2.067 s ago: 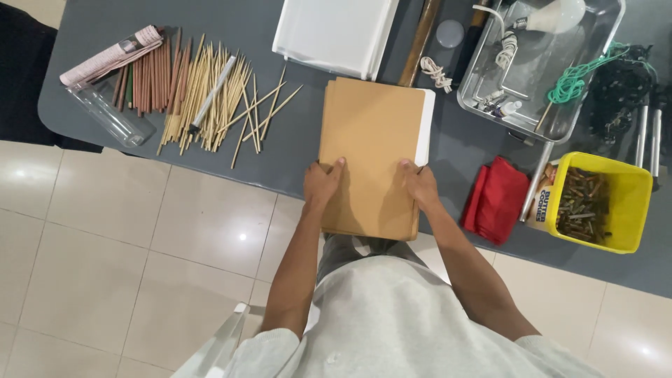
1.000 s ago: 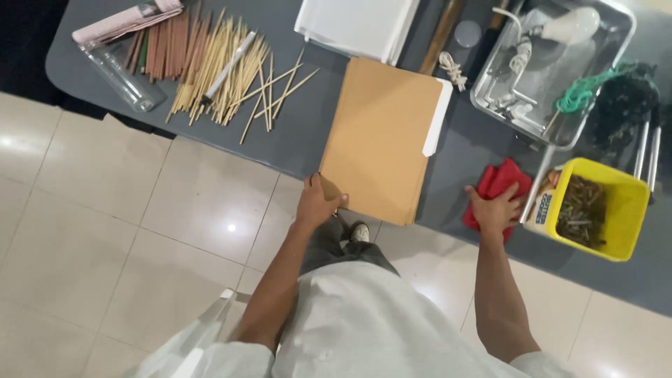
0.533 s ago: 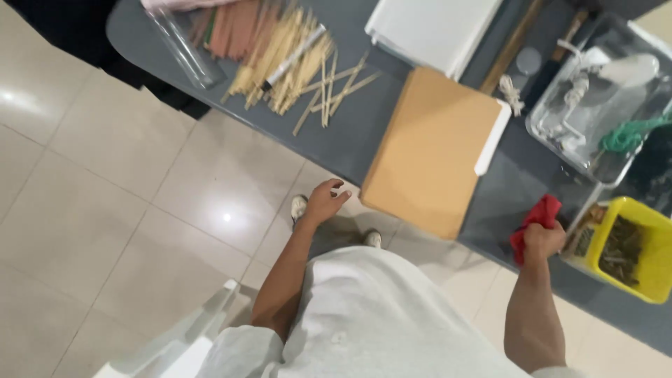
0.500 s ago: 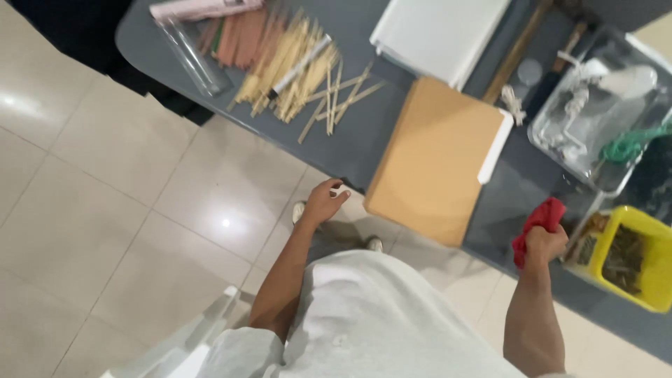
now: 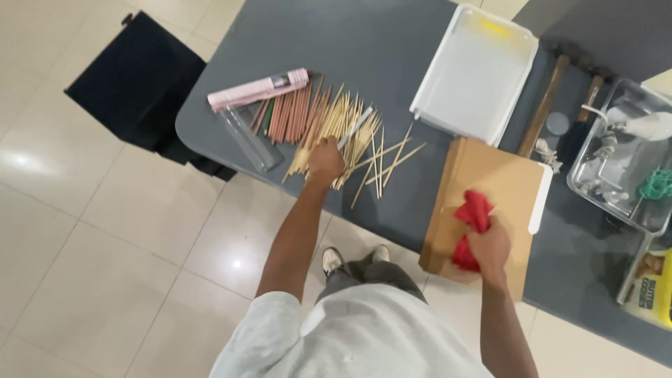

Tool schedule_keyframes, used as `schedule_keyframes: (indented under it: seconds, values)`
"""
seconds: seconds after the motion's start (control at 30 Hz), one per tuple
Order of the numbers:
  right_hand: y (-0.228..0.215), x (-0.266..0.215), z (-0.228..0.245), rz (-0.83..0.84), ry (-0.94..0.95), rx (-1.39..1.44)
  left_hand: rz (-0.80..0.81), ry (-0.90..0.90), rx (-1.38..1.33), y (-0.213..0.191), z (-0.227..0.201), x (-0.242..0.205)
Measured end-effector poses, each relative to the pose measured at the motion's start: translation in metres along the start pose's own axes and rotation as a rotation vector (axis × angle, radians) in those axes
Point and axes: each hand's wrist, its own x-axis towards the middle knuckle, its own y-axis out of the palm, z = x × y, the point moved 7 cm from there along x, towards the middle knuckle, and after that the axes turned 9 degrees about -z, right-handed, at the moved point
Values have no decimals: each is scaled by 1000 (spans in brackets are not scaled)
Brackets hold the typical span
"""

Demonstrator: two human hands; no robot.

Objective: Organize paper folders and clean wooden skewers using a red cloth.

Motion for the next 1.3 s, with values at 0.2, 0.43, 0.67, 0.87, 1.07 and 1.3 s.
schedule_keyframes:
  seconds: [0.2,0.43,0.67,0.87,1.07,1.3]
  values:
    - [18,11,46,-110,-157,-178,179,-60,161,57,18,13]
    - [95,75,-16,-23,170,66,140,-16,-72,18,17,24]
    - [151,100,123,167,611,1420,137,-189,-671,-36,-101,8]
    - [130,83,301,327,429,1564,197,41,-978,-81,-138,15]
    - [131,75,322,62,434,1526,30,593,-889,-159,-110,22]
    - [121,41,354,6,420,1576,513,26,-800,-156,-39,1]
